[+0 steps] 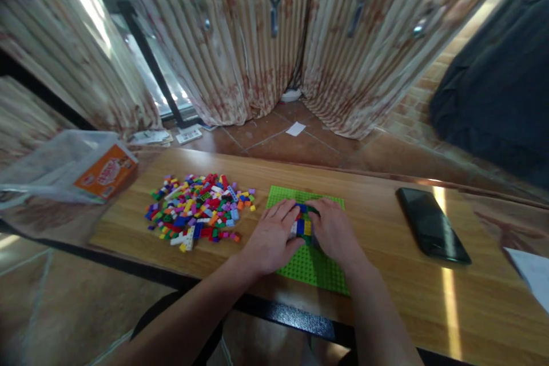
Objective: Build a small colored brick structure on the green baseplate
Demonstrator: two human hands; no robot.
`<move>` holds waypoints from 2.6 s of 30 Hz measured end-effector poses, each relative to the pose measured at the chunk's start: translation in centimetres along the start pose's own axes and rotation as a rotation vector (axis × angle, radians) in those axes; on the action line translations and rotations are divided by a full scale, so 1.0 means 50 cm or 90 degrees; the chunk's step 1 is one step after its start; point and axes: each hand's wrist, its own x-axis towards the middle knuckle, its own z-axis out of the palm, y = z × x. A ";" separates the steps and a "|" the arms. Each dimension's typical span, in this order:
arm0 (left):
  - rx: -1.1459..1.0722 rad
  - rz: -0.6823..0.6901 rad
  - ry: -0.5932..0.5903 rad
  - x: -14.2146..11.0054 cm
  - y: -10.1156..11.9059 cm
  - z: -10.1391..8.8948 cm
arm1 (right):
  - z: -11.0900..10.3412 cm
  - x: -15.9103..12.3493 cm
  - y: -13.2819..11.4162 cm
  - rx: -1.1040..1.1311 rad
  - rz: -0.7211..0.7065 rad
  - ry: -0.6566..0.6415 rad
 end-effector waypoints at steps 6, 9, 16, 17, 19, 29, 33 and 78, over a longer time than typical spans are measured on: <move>-0.029 0.015 0.025 0.004 -0.002 -0.016 | 0.002 0.000 0.002 -0.017 0.001 0.004; -0.045 0.013 0.029 0.004 -0.009 -0.025 | 0.003 0.001 -0.002 -0.028 0.001 0.005; -0.080 0.019 0.075 0.002 -0.016 -0.035 | 0.012 0.000 -0.002 -0.037 0.003 0.024; -0.080 0.021 0.084 0.004 -0.018 -0.038 | 0.013 0.001 -0.004 -0.035 0.002 0.027; -0.083 0.014 0.115 0.008 -0.027 -0.049 | 0.012 0.002 -0.012 -0.032 0.002 0.043; -0.262 -0.245 0.422 0.008 -0.141 -0.151 | 0.064 -0.010 -0.185 0.087 -0.143 0.071; -0.319 -0.267 0.452 0.004 -0.154 -0.160 | 0.100 -0.009 -0.244 0.083 -0.171 0.034; -0.351 -0.324 0.598 -0.051 -0.236 -0.233 | 0.135 0.018 -0.257 0.072 -0.085 0.098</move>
